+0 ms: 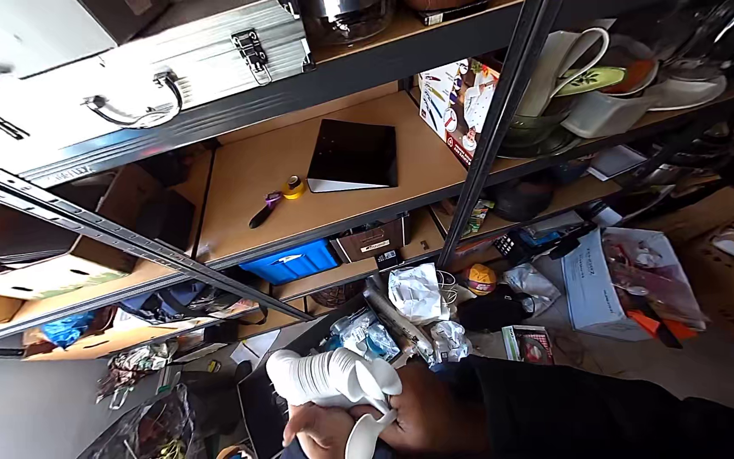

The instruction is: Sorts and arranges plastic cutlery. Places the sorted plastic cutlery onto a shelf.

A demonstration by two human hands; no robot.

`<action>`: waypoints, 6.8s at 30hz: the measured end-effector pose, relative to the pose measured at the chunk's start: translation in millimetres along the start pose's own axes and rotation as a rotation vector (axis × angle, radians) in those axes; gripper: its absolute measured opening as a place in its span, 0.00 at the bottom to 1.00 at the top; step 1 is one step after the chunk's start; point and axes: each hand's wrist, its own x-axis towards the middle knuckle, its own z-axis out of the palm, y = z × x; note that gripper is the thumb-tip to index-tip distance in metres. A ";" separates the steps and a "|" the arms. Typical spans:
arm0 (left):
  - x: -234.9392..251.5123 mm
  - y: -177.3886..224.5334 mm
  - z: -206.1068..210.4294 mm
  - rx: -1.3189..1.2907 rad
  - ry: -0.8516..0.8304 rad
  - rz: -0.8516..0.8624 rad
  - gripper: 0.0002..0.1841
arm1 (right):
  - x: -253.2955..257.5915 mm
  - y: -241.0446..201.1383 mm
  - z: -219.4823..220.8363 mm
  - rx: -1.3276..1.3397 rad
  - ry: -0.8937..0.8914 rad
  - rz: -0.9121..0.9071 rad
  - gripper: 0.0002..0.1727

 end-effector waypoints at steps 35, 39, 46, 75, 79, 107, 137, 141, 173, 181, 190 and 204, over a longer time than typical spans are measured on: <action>0.5 56.0 51.7 0.264 -0.168 -0.190 0.16 | 18.0 4.0 -35.8 0.551 -0.215 0.011 0.11; 11.8 58.4 42.1 0.606 -0.301 0.016 0.17 | 22.1 -3.8 -37.7 0.558 -0.200 -0.014 0.11; 3.3 69.7 66.0 0.497 -0.221 -0.143 0.13 | 24.8 -9.6 -37.7 0.385 -0.281 -0.129 0.15; 7.6 62.8 61.4 0.473 -0.024 -0.198 0.14 | 39.5 -56.3 -46.3 -0.713 -0.287 -0.118 0.27; 7.9 62.2 62.9 0.329 0.073 -0.321 0.15 | 34.0 -43.8 -40.4 -0.607 -0.140 -0.199 0.27; -5.3 60.8 48.4 0.472 0.193 -0.256 0.30 | 33.8 -14.5 -21.4 0.047 -0.469 0.164 0.39; 295.0 -132.0 -46.6 1.246 0.373 -0.737 0.42 | 200.0 237.2 1.7 0.600 -0.191 1.027 0.39; 330.4 -154.4 -68.1 1.274 0.280 -0.845 0.32 | 217.3 280.3 15.8 0.678 -0.180 1.084 0.41; 415.1 -219.8 -60.4 1.424 0.274 -0.927 0.26 | 311.1 317.8 -70.3 0.173 -0.279 1.137 0.36; 420.3 -208.9 -47.0 1.794 0.185 -0.976 0.37 | 303.3 307.9 -95.9 -0.226 -0.557 1.048 0.39; 413.7 -194.3 -54.2 1.923 0.154 -0.951 0.38 | 308.4 361.5 -105.9 -0.310 -0.327 1.119 0.42; 355.0 -141.5 -72.7 1.577 0.254 -0.640 0.34 | 277.2 376.2 -153.5 -0.477 -0.211 0.930 0.37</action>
